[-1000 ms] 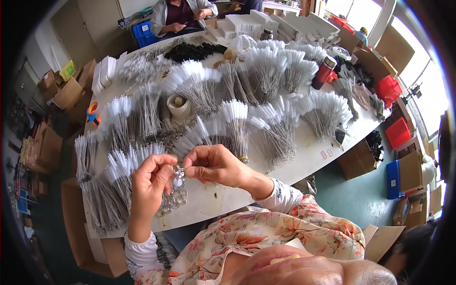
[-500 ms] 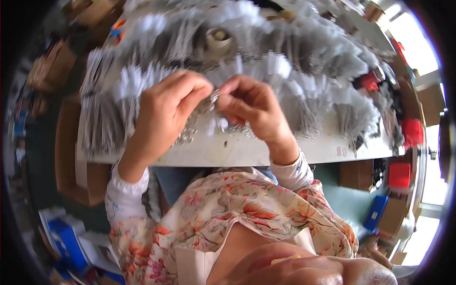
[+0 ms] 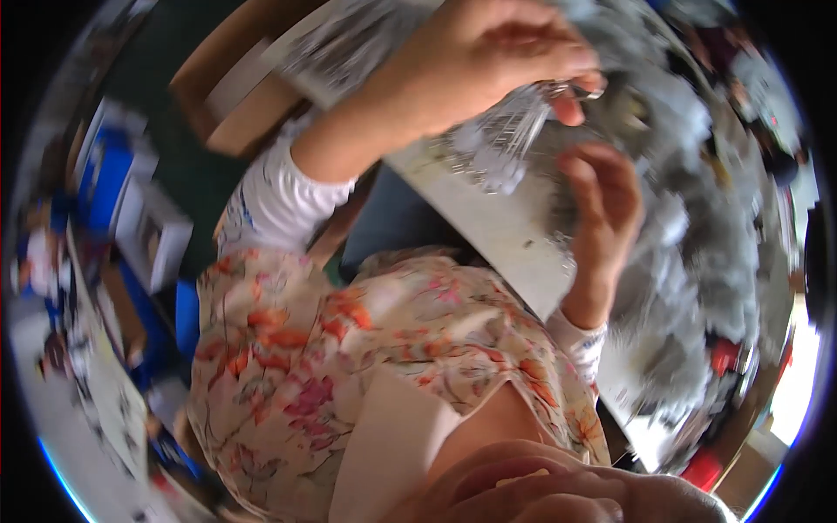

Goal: Assembling small white cleaning brushes by attaching them to metal rings.

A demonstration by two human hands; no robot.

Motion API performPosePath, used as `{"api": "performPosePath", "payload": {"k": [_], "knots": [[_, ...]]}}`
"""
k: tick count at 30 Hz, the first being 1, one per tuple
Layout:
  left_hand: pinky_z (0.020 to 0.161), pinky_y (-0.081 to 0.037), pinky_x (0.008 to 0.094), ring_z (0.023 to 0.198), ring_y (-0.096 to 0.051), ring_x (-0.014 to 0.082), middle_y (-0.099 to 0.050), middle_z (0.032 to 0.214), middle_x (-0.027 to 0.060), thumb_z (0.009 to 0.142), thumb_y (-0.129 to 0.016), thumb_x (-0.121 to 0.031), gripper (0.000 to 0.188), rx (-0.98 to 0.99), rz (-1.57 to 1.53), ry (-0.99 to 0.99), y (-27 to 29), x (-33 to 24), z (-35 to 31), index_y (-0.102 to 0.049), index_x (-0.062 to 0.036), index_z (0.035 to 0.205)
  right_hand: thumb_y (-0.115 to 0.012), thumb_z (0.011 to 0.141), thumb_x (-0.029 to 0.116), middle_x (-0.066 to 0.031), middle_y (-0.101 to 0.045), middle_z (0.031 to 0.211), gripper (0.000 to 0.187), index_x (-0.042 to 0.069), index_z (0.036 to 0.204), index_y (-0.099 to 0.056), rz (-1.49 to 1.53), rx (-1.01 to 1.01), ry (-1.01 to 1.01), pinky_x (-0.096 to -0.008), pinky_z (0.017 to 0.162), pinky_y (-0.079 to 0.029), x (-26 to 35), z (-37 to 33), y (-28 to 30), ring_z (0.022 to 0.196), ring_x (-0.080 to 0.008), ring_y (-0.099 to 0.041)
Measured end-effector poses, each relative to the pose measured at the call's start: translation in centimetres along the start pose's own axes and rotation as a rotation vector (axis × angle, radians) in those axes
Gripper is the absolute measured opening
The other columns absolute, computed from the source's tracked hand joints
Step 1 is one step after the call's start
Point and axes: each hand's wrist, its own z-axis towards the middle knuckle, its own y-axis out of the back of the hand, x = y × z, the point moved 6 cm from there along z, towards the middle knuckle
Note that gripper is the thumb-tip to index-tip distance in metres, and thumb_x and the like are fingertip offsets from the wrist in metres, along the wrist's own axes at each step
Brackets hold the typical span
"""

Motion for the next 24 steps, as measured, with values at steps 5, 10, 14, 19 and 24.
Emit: {"api": "performPosePath", "payload": {"k": [5, 10, 14, 19, 24], "knots": [[0.057, -0.049, 0.0211, 0.064, -0.061, 0.0118, -0.062, 0.077, 0.0065, 0.089, -0.054, -0.015, 0.018, 0.072, 0.545, -0.091, 6.5, -2.4, -7.5, -0.06, 0.0021, 0.087, -0.058, 0.084, 0.003, -0.0085, -0.062, 0.08, 0.008, -0.004, 0.089, -0.057, -0.053, 0.131, -0.078, -0.0304, 0.081, -0.048, -2.5, -2.8, 0.2, 0.076, -0.015, -0.06], [0.056, -0.046, 0.0292, 0.058, -0.057, 0.0164, -0.056, 0.072, 0.0064, 0.084, -0.056, -0.014, 0.011, -0.077, 1.197, 0.351, 12.7, 7.9, -16.4, -0.054, -0.0042, 0.079, -0.058, 0.084, 0.003, -0.0065, -0.06, 0.077, 0.006, -0.002, 0.087, -0.057, 0.008, 0.282, -0.255, -0.0325, 0.084, -0.046, -6.6, -4.9, -2.7, 0.074, -0.014, -0.058], [0.066, -0.046, 0.0391, 0.072, -0.062, 0.0278, -0.061, 0.072, 0.0114, 0.076, -0.055, -0.013, 0.008, 0.178, 1.581, 0.568, 16.5, 20.0, -23.4, -0.058, -0.0058, 0.073, -0.061, 0.083, 0.005, -0.0058, -0.06, 0.076, 0.007, -0.001, 0.086, -0.058, -0.039, 0.347, -0.368, -0.0264, 0.078, -0.045, -7.7, -5.7, -3.9, 0.072, -0.012, -0.056], [0.065, -0.049, 0.0412, 0.08, -0.063, 0.0327, -0.064, 0.08, 0.0154, 0.075, -0.059, -0.018, 0.017, 0.183, 1.476, 1.112, 24.4, 26.3, -31.2, -0.065, -0.0024, 0.076, -0.061, 0.083, 0.006, -0.0064, -0.061, 0.078, 0.008, -0.001, 0.087, -0.058, -0.064, 0.343, -0.48, -0.025, 0.074, -0.044, -8.3, -5.8, -4.2, 0.072, -0.0119, -0.055], [0.072, -0.047, 0.039, 0.08, -0.058, 0.0315, -0.061, 0.089, 0.0185, 0.08, -0.061, -0.031, 0.034, 0.192, 1.141, 0.735, 16.1, 21.6, -21.0, -0.062, 0.0009, 0.091, -0.062, 0.082, 0.003, -0.0061, -0.061, 0.078, 0.007, -0.002, 0.086, -0.059, -0.067, 0.294, -0.471, -0.0227, 0.07, -0.044, -8.8, -5.2, -3.4, 0.071, -0.0107, -0.056]]}}
